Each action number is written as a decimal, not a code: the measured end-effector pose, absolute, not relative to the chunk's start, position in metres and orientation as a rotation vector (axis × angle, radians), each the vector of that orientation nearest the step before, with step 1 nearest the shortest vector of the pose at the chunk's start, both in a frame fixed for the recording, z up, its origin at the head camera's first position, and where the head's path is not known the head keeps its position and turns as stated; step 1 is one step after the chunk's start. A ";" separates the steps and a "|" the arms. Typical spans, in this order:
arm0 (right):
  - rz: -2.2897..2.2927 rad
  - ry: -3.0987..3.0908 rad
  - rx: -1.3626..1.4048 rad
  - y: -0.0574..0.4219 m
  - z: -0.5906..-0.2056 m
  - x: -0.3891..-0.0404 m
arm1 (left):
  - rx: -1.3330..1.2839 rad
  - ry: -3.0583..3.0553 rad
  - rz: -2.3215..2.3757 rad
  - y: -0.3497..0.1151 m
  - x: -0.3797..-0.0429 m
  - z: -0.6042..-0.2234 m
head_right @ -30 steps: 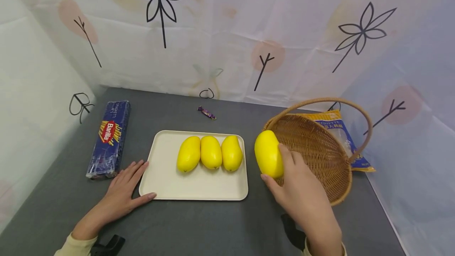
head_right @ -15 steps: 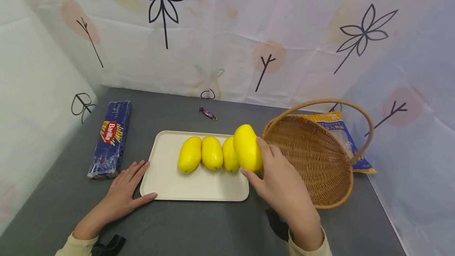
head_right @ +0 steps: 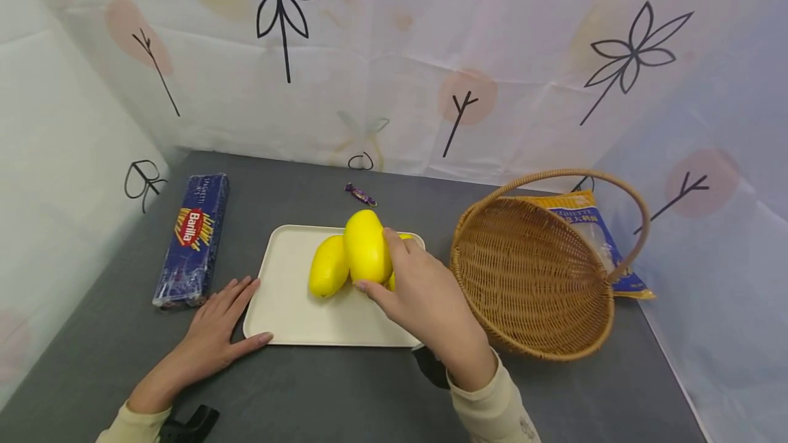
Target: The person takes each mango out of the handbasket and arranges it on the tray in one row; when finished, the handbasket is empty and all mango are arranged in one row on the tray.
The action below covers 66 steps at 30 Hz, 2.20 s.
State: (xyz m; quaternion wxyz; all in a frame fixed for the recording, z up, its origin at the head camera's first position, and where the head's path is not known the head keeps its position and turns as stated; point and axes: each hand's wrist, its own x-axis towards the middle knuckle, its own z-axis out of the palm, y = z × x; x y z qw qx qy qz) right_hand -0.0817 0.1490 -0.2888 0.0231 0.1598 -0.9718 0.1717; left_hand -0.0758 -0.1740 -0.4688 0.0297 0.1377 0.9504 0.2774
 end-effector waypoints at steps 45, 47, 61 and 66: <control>-0.009 -3.043 0.656 0.019 -0.368 -0.120 | 0.461 2.976 0.852 -0.175 -0.077 -0.473; -0.046 -3.026 0.656 0.017 -0.370 -0.119 | 0.460 2.976 0.854 -0.175 -0.077 -0.473; -0.088 -2.963 0.674 0.010 -0.381 -0.121 | 0.468 2.985 0.843 -0.174 -0.077 -0.470; -0.103 -2.973 0.678 0.009 -0.384 -0.121 | 0.471 2.995 0.836 -0.174 -0.077 -0.471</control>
